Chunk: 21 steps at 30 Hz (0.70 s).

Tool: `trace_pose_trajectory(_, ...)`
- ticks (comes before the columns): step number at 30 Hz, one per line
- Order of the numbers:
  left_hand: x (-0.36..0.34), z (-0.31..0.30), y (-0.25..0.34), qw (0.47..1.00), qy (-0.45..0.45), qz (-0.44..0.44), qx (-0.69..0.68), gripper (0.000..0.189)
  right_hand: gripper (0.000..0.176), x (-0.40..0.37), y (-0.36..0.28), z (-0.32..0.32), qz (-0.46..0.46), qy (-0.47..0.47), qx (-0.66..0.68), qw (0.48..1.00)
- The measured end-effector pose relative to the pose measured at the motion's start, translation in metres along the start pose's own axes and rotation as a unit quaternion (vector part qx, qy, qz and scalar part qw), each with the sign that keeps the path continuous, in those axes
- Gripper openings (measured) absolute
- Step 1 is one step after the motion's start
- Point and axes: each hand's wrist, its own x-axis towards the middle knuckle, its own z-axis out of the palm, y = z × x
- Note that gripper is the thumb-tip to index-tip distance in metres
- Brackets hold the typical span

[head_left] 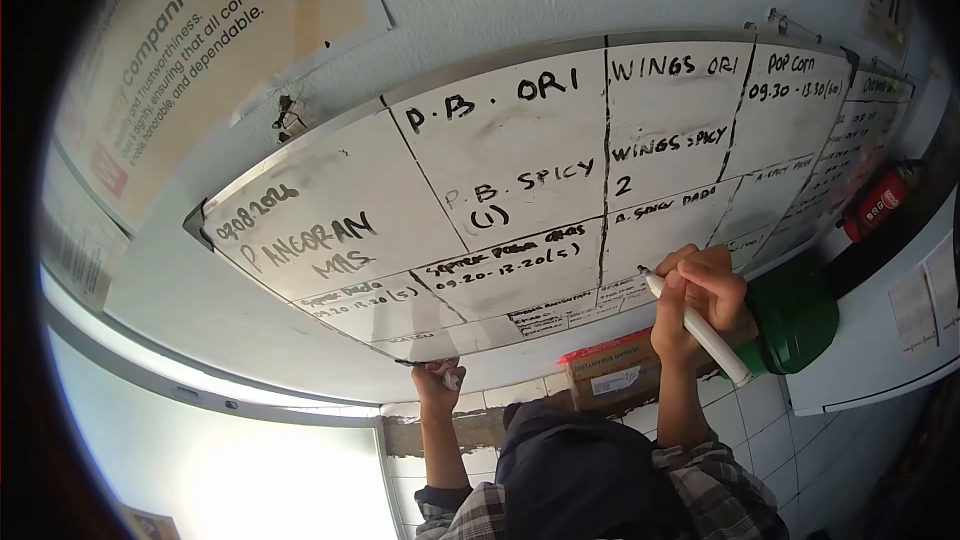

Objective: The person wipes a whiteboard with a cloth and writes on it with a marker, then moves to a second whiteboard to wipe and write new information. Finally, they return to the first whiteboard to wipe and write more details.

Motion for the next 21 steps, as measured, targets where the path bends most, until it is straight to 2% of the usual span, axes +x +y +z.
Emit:
trace_pose_trajectory(3, 0.001, -0.006, 0.0, 0.998, 0.014, -0.012, -0.054, 0.021, 0.034, 0.011, 0.0, 0.007, -0.003, -0.001, 0.031, 1.0)
trace_pose_trajectory(4, 0.002, -0.008, 0.0, 0.998, -0.012, -0.015, -0.062, 0.022, 0.034, 0.013, 0.001, 0.011, -0.005, 0.007, 0.046, 0.999)
trace_pose_trajectory(9, 0.002, -0.006, -0.002, 0.999, -0.033, -0.007, -0.035, 0.024, 0.032, 0.012, 0.008, 0.021, -0.005, 0.033, 0.06, 0.998)
trace_pose_trajectory(11, 0.001, -0.001, 0.0, 0.999, -0.004, -0.005, -0.036, 0.029, 0.031, 0.012, 0.012, 0.023, -0.006, 0.037, 0.06, 0.997)
trace_pose_trajectory(20, 0.001, -0.004, -0.001, 0.999, -0.039, 0.003, -0.015, 0.029, 0.036, 0.011, 0.016, 0.021, -0.012, 0.052, 0.01, 0.999)
trace_pose_trajectory(21, 0.0, -0.004, -0.001, 0.999, -0.036, 0.007, -0.002, 0.03, 0.035, 0.013, 0.015, 0.019, -0.025, 0.012, -0.017, 0.999)
